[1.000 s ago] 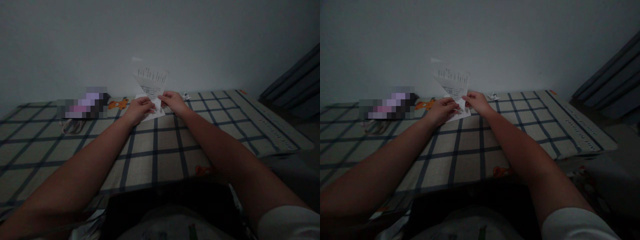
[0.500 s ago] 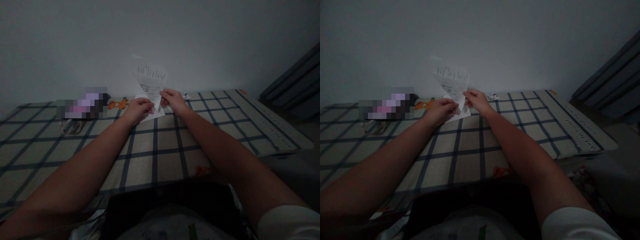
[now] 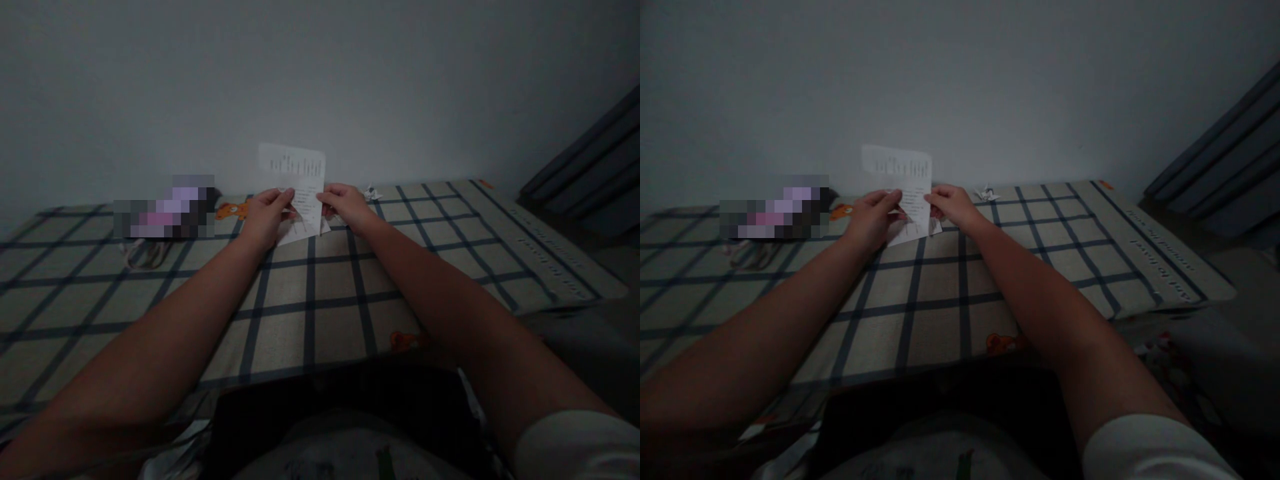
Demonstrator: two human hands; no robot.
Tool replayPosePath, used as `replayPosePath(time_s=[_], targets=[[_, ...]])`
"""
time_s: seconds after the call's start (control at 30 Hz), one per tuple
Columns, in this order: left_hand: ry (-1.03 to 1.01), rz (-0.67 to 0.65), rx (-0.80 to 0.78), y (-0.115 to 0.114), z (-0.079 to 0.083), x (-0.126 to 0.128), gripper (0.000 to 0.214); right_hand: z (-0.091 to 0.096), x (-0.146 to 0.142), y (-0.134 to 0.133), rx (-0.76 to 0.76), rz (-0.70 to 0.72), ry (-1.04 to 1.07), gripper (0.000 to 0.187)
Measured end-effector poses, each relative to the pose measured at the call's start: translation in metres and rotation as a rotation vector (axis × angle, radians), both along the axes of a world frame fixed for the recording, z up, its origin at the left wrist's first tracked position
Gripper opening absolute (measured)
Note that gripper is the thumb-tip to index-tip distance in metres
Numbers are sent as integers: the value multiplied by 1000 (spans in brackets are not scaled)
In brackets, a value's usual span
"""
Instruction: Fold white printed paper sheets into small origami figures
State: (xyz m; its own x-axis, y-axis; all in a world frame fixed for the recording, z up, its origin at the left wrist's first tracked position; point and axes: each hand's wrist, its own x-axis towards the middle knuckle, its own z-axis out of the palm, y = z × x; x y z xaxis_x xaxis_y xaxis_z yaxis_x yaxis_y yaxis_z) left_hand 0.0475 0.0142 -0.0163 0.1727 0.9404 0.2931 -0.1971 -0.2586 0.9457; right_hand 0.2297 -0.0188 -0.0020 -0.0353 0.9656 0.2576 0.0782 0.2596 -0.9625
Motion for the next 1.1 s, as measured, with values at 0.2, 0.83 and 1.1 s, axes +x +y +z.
replayPosePath(time_s=[0.2, 0.83, 1.1], targets=[[60, 60, 87, -3, 1, -1, 30, 8, 1, -3, 131, -126, 26, 18], [-95, 39, 166, -11, 19, -4, 33, 14, 5, 0, 152, 27, 254, 41], [2, 120, 200, -12, 14, -2, 28, 8, 9, 5, 149, 0, 328, 42]])
